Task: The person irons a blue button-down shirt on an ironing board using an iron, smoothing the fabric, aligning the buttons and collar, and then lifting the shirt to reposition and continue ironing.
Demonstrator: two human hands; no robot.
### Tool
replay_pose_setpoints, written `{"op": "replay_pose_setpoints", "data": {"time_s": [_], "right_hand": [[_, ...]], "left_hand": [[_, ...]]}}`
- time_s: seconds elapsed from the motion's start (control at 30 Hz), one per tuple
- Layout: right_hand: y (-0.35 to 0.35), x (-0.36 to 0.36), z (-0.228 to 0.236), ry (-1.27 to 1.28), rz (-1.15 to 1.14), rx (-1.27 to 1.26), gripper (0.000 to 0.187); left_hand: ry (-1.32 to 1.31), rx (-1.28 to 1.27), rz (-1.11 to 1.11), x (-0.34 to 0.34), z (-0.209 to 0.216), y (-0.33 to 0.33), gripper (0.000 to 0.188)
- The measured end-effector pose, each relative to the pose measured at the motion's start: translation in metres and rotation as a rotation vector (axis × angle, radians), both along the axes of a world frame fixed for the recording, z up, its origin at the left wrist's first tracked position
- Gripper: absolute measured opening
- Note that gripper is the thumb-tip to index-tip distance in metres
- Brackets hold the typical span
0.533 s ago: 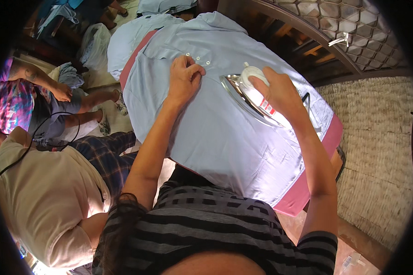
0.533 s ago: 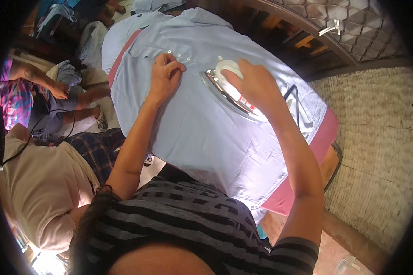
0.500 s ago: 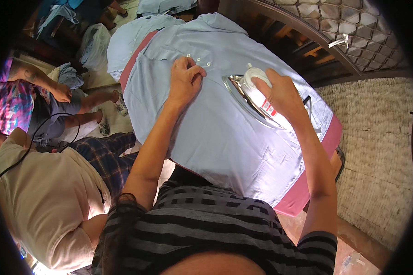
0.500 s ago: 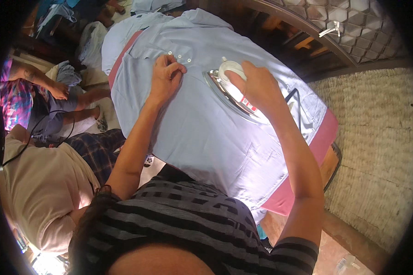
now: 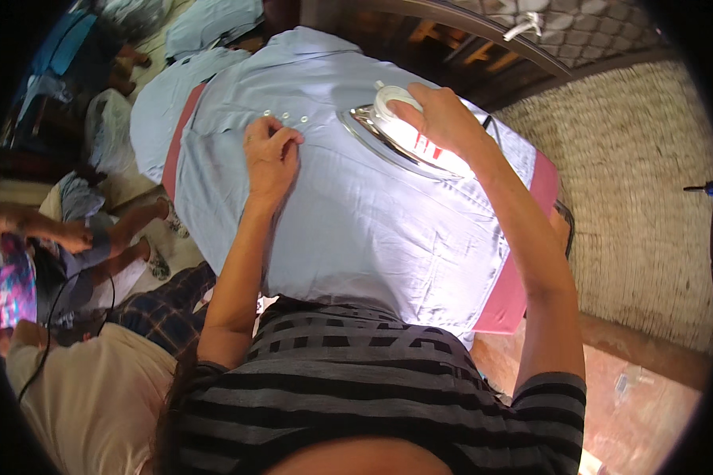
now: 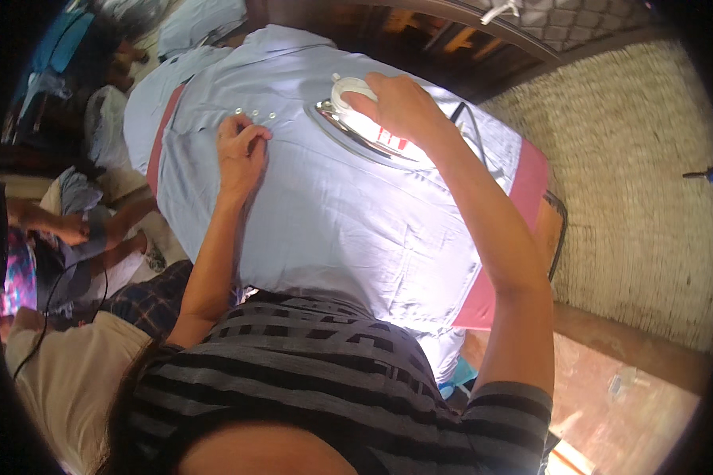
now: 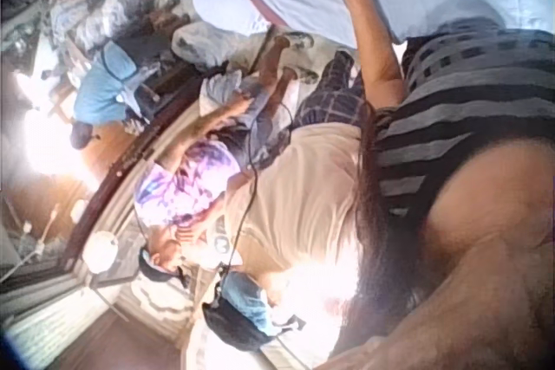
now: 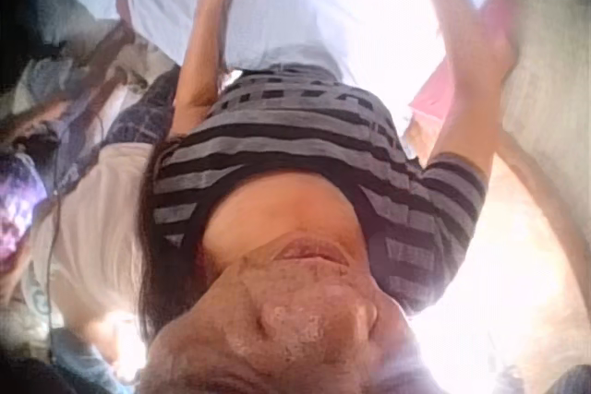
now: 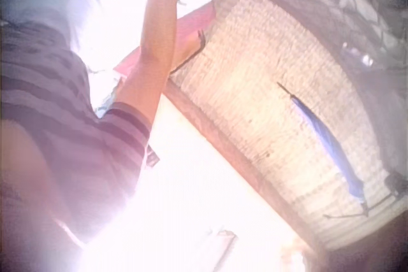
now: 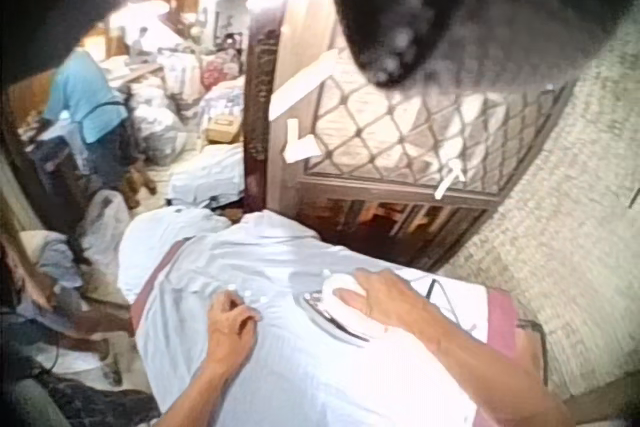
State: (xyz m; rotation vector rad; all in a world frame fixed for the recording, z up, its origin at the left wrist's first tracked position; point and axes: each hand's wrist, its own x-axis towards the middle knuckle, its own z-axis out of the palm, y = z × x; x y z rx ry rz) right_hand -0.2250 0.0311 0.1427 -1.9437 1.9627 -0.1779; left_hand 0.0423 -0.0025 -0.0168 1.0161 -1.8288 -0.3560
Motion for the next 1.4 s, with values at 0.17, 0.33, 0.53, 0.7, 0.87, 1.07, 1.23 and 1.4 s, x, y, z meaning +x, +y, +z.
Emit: {"op": "replay_pose_setpoints", "data": {"time_s": [0.17,0.33,0.53,0.7,0.87,1.07,1.23,1.4], "right_hand": [[0.028,0.01,-0.003,0.008,-0.015,-0.053,0.055],[0.087,-0.015,0.011,-0.095,-0.23,-0.046,0.049],[0.206,-0.069,0.037,-0.425,-0.803,-0.047,0.039],[0.238,-0.063,0.009,-0.522,-0.931,-0.13,0.028],[0.23,-0.055,-0.02,-0.45,-0.852,-0.262,0.016],[0.2,-0.08,-0.034,-0.075,-0.553,-0.449,0.013],[0.205,-0.047,-0.014,-0.172,-0.617,-0.274,0.025],[0.175,-0.037,-0.013,-0.201,-0.32,-0.289,0.027]], "left_hand": [[-0.045,-0.014,-0.018,0.001,0.002,-0.002,0.016],[-0.184,-0.01,-0.09,0.007,0.014,0.001,0.016],[-0.352,-0.044,-0.38,-0.062,0.043,0.051,0.038],[-0.462,-0.057,-0.623,-0.135,0.023,0.07,0.056],[-0.592,-0.027,-0.582,-0.133,0.015,0.058,0.062],[-0.599,-0.026,-0.479,-0.12,0.015,0.038,0.059],[-0.621,-0.014,-0.402,-0.108,0.018,0.027,0.054],[-0.619,-0.026,-0.381,-0.105,0.023,0.018,0.055]]}}
